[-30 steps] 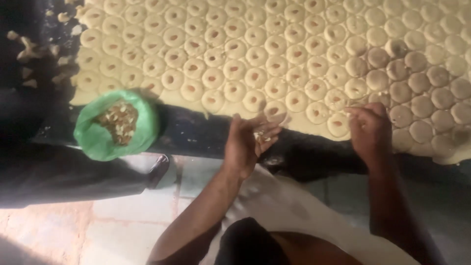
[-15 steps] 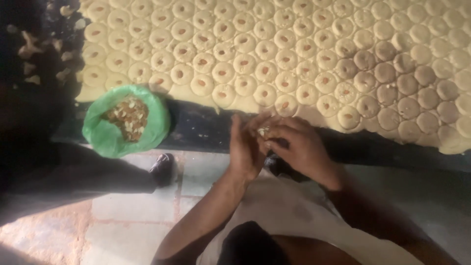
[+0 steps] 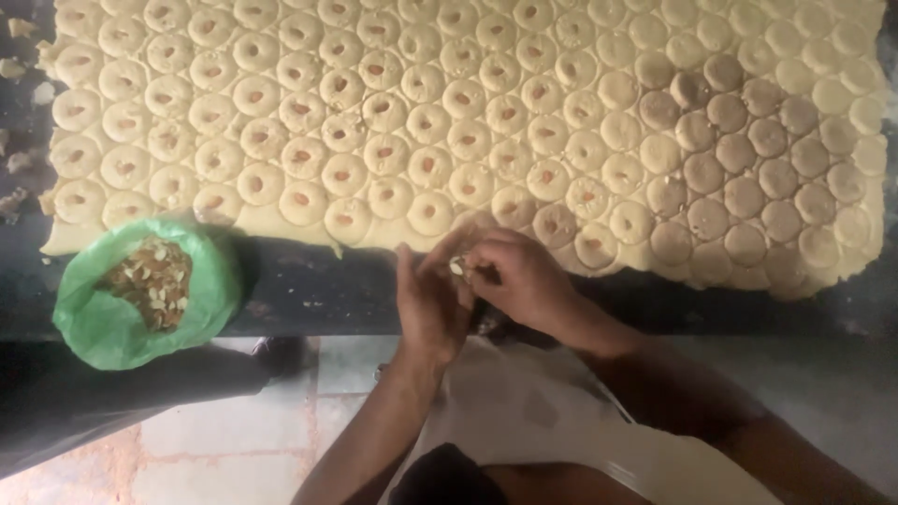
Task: The person takes pieces of nuts from a green bowl and places them one at a time onto the center of ring-shaped dough pieces arranged in rows on a large tray, garnishing each piece by hand.
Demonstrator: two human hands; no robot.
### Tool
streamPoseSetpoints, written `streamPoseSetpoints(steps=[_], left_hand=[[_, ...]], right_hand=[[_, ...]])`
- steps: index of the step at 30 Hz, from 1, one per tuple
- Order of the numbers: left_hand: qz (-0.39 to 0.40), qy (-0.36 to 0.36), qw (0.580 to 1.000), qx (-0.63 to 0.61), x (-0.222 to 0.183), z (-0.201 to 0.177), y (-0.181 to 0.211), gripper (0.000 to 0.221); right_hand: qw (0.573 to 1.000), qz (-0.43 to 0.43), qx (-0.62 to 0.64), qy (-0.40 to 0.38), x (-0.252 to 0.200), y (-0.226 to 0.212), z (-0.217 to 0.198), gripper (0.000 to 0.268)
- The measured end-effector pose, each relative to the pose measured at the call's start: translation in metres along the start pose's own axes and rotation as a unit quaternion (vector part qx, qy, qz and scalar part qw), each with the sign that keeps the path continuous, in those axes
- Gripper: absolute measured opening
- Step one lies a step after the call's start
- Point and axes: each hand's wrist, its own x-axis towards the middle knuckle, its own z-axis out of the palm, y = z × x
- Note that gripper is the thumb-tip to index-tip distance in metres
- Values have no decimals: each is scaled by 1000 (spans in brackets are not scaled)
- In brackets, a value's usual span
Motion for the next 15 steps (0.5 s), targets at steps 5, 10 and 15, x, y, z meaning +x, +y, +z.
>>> streamPoseSetpoints(steps=[5,10,15], left_hand=[[19,-90,994,-66,31,-18,-32,83],[1,-40,999,-23,34,9,-32,75],[37,15,998,44,28,16,-25,80]], right_hand=[[993,7,115,-31,-2,61,-39,7],[975,219,42,20,-2,136,-102,9],[962,126,-216,107,6,229,-149,11]])
